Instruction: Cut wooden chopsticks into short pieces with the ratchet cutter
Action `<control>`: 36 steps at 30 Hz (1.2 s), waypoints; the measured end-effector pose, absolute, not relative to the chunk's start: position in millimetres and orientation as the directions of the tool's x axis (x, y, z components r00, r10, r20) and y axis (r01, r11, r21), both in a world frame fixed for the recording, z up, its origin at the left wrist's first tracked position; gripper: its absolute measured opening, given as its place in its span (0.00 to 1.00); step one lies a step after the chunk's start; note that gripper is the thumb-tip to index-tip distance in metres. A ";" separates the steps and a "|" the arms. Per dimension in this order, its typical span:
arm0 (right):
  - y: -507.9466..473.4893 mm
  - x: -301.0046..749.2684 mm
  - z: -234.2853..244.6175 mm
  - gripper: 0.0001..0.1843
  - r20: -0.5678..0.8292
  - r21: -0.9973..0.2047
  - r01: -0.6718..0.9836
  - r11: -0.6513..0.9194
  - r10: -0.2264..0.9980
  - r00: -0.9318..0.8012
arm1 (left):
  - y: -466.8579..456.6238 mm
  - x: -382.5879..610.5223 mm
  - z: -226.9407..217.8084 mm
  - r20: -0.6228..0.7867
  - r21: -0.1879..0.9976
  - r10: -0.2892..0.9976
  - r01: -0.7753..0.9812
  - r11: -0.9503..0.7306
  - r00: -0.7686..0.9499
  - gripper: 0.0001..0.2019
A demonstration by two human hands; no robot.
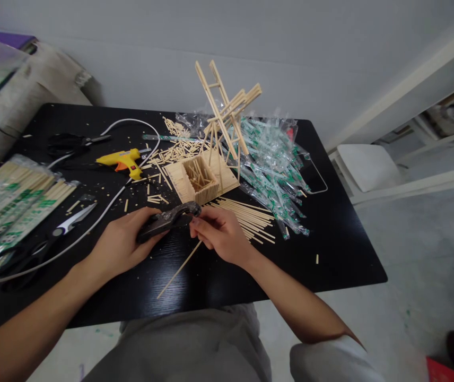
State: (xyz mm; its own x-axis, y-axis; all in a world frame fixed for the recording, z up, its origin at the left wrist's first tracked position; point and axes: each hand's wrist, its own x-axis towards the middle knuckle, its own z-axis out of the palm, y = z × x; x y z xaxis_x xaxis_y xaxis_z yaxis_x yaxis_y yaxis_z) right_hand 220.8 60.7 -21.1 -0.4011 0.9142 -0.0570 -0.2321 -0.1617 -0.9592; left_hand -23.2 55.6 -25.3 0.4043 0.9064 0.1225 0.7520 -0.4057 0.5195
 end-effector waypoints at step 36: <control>59.4 220.2 -22.9 0.19 -0.097 -0.937 -0.260 -0.233 0.889 -0.448 | 54.1 -23.5 -29.8 0.157 0.441 0.907 0.794 -0.419 0.391 0.15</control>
State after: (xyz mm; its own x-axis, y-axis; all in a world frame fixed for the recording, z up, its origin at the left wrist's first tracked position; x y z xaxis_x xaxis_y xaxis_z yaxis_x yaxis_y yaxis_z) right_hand 220.2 59.4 -22.9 -0.4480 0.8888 -0.0966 -0.2596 -0.2328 -0.9372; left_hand -23.5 54.1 -29.8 0.3912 0.9068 0.1569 0.7939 -0.4188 0.4409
